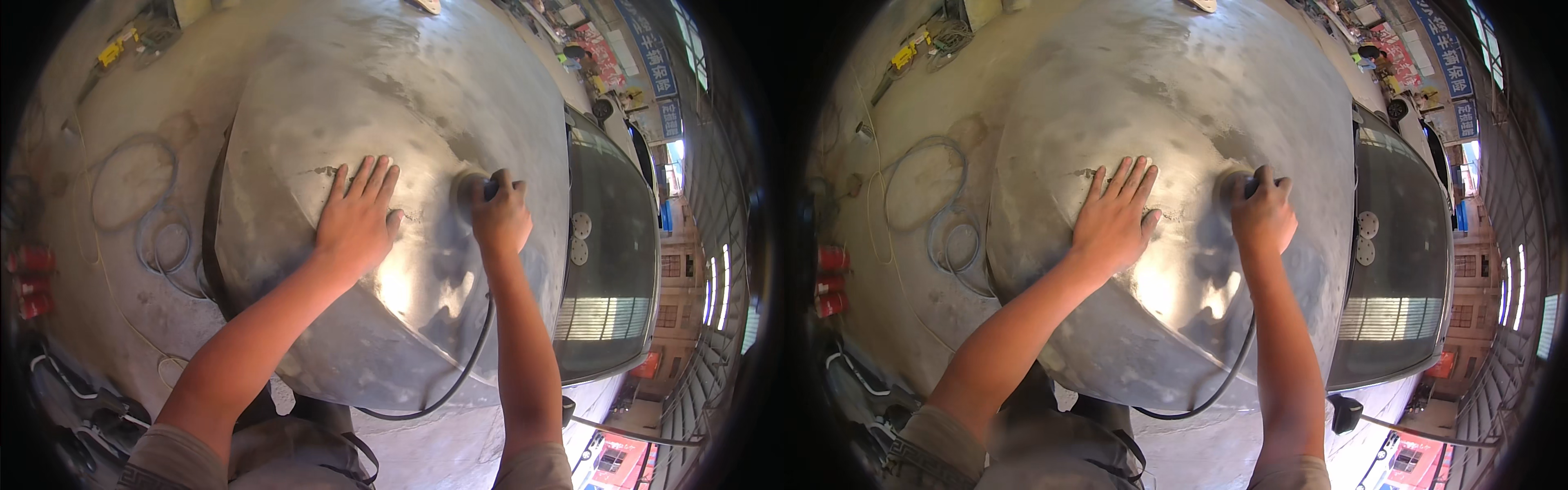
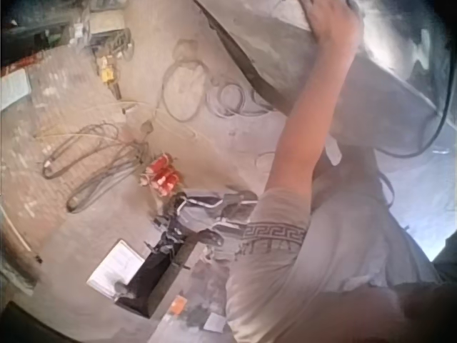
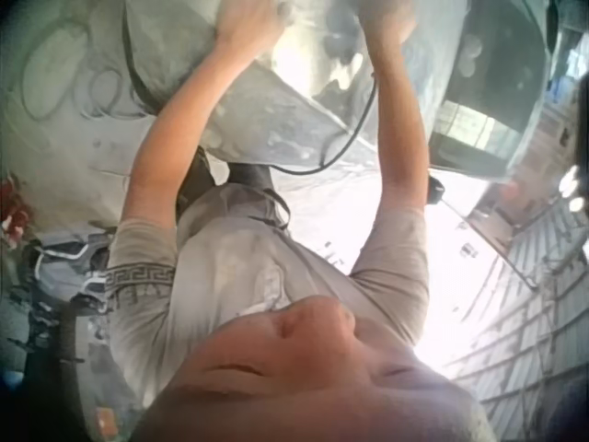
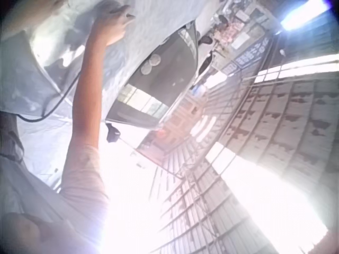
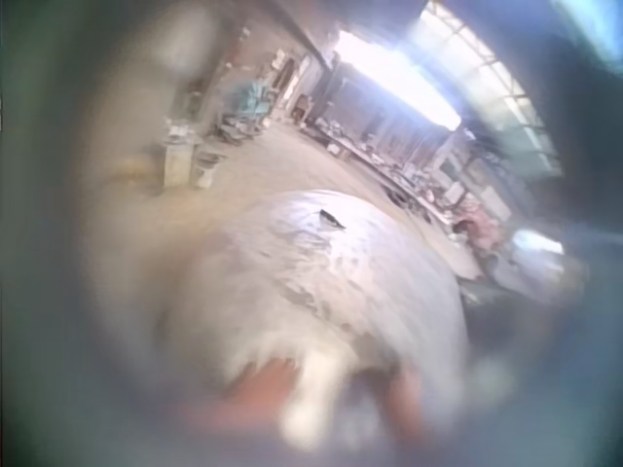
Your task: The person sands the hood of a car using a handheld power sander. They move the sander across the surface in circular and linear motions, occasionally pausing to feel the surface with their hand. The task continues across multiple areas of the hood.
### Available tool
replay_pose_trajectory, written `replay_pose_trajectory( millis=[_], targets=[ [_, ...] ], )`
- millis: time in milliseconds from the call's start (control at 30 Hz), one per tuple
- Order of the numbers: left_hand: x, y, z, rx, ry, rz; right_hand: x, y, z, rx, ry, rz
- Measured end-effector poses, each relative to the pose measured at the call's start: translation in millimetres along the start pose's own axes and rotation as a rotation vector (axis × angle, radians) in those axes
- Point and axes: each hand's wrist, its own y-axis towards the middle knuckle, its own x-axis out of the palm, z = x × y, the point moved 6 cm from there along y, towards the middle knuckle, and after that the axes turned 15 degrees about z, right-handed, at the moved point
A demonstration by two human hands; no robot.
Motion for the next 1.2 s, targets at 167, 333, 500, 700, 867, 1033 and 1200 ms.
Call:
replay_pose_trajectory(
  millis=[167,333,500,700,867,1033,1200],
  targets=[
    [-3,-3,-10,-0.038,-0.081,0.061,-7,-35,-26,-0.141,0.153,0.022],
    [-14,-3,-10,-0.086,-0.242,0.164,1,-4,-15,-0.042,0.015,0.043],
    [-18,-5,-16,-0.130,-0.344,0.216,-2,-27,-20,-0.100,0.090,0.038],
    [-18,-1,-17,-0.156,-0.374,0.226,-1,-24,-6,-0.099,0.055,0.070],
    [-19,-3,-19,-0.165,-0.387,0.231,-2,-26,-6,-0.039,0.053,-0.013],
    [-19,-1,-16,-0.164,-0.389,0.236,1,-8,-12,-0.062,0.005,0.064],
    [-16,-5,-26,-0.173,-0.358,0.229,-1,-27,-30,-0.064,0.118,-0.021]
  ],
)
